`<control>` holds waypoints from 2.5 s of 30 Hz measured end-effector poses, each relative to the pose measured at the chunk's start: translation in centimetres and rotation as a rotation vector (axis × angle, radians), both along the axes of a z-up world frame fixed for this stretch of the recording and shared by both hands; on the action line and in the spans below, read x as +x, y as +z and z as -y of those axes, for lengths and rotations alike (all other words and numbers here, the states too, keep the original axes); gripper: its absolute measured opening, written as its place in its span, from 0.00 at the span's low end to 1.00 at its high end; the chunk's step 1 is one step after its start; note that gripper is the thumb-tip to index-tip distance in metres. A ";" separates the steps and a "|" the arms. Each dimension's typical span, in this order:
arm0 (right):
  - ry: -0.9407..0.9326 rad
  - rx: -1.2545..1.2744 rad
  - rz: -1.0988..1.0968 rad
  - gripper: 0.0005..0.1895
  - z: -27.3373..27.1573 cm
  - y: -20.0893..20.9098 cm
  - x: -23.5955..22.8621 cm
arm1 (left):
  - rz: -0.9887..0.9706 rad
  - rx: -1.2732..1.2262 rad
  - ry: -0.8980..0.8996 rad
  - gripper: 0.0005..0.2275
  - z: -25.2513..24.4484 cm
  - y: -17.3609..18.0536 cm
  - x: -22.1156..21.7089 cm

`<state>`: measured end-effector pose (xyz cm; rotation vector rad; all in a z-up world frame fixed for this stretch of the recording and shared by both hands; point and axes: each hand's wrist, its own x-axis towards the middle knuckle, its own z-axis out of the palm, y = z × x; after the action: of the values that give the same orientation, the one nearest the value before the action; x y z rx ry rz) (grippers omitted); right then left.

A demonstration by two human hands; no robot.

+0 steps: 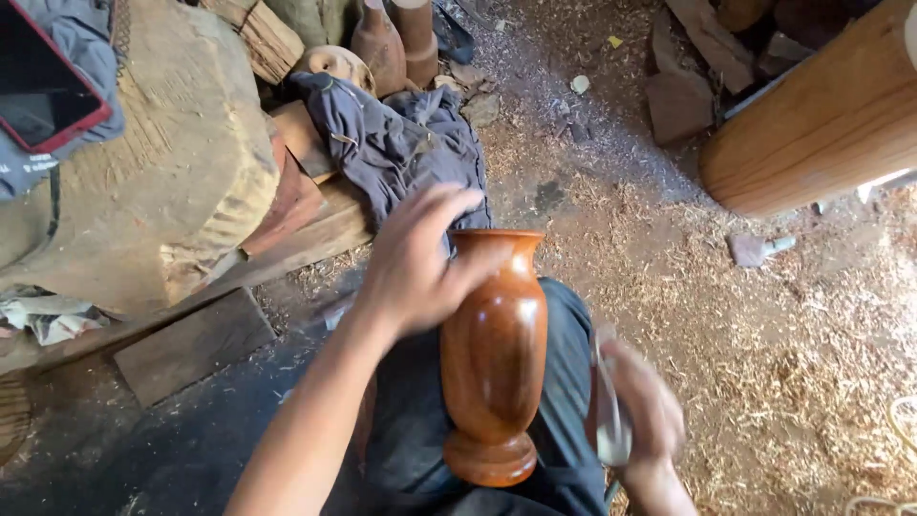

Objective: Applying a liquid finish and sanding a wooden vase by hand in a workshop.

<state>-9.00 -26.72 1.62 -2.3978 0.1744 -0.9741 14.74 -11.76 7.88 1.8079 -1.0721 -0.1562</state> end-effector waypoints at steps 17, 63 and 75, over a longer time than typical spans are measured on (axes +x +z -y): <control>0.423 0.046 -0.087 0.14 -4.0 -3.4 -1.9 | -0.366 -0.293 0.092 0.15 3.7 -9.4 1.7; 0.694 -0.134 -0.137 0.09 -2.7 -5.8 -3.9 | -0.376 -0.468 -0.066 0.14 3.4 -11.7 1.5; 0.655 -0.249 -0.161 0.16 -1.2 -4.9 -2.7 | -0.461 -0.472 -0.045 0.15 3.3 -11.8 1.8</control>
<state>-11.67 -25.52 -3.27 -2.4852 -0.6718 -0.5140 16.52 -15.05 -3.91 1.2428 -0.7409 -0.3034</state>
